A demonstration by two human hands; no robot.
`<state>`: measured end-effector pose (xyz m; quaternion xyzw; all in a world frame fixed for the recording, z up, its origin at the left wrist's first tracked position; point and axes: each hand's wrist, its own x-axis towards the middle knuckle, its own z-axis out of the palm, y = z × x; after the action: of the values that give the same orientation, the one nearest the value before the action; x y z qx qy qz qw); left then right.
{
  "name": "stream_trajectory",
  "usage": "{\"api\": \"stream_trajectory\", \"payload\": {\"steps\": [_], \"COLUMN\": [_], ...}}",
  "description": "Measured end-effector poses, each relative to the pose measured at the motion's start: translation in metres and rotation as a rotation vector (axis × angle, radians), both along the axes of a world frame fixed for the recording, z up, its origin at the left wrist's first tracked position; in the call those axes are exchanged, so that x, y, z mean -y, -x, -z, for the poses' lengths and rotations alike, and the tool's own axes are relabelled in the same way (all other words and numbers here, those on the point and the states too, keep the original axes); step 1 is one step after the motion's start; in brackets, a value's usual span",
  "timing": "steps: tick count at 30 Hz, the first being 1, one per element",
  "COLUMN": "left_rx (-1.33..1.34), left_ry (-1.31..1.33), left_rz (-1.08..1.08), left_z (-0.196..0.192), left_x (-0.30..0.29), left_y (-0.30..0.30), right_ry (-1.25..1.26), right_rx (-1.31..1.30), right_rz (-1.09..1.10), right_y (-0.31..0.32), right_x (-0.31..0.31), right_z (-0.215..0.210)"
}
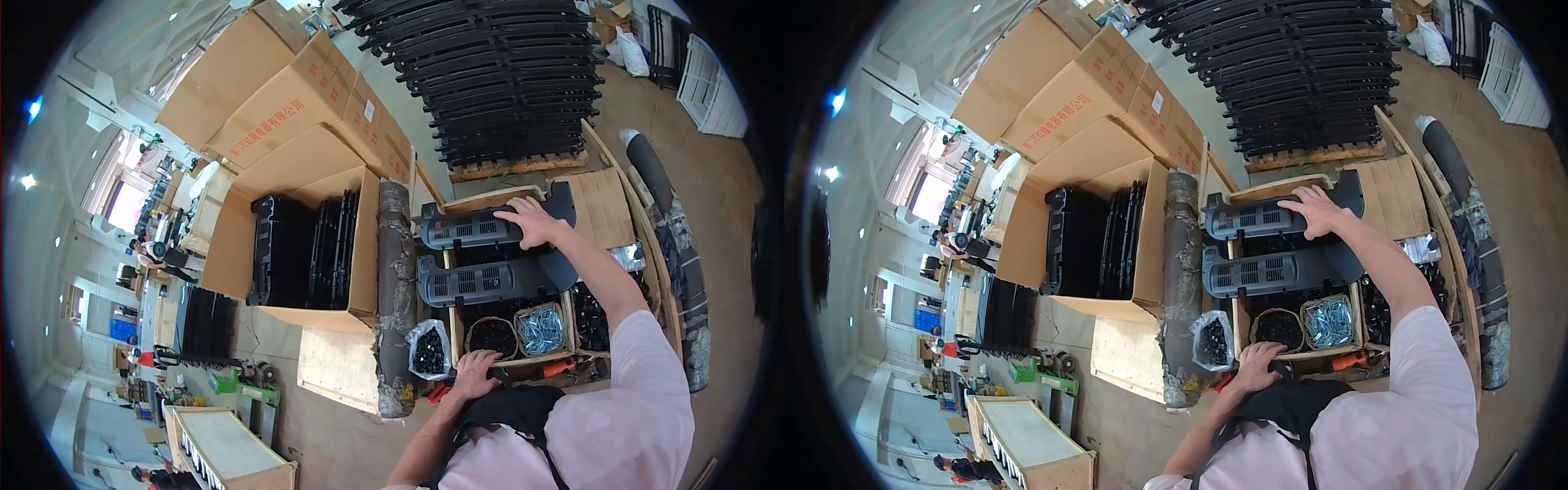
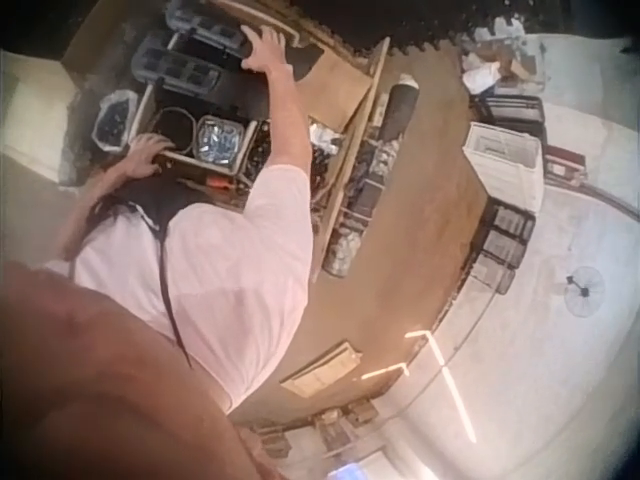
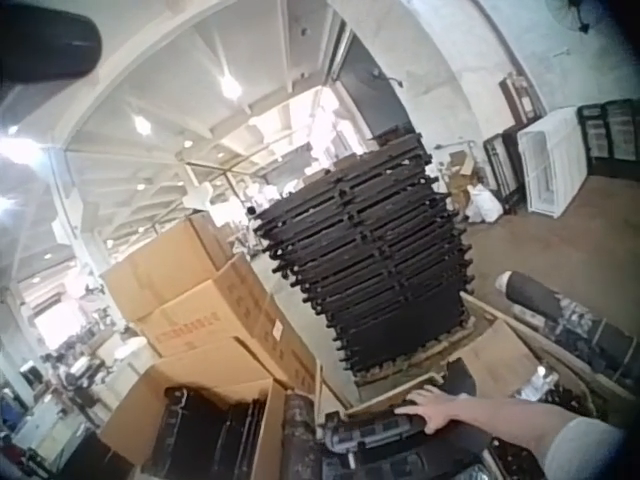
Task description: The recorder is assembling small components and screws into black plastic covers using an electric screwdriver in a factory setting.
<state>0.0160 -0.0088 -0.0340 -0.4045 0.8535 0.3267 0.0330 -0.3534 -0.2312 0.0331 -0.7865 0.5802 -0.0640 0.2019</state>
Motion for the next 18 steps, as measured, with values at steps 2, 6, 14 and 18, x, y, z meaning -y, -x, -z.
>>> {"api": "stream_trajectory", "payload": {"steps": [2, 6, 14, 18], "left_rx": [-0.010, -0.029, -0.076, -0.097], "left_ry": [-0.011, -0.003, 0.071, -0.013], "left_rz": [-0.001, -0.021, -0.030, -0.052], "left_z": [0.002, 0.008, 0.003, 0.014], "left_x": [-0.004, -0.005, -0.002, 0.007], "left_y": [0.002, -0.002, -0.005, 0.006], "right_ry": [-0.035, 0.070, 0.053, 0.064], "right_rx": [-0.025, -0.089, 0.051, 0.004], "right_rz": [-0.012, 0.057, -0.062, -0.049], "right_y": [0.005, -0.020, -0.063, -0.053], "right_x": [0.003, -0.009, -0.107, -0.126], "right_z": [0.013, 0.019, 0.014, 0.028]}}
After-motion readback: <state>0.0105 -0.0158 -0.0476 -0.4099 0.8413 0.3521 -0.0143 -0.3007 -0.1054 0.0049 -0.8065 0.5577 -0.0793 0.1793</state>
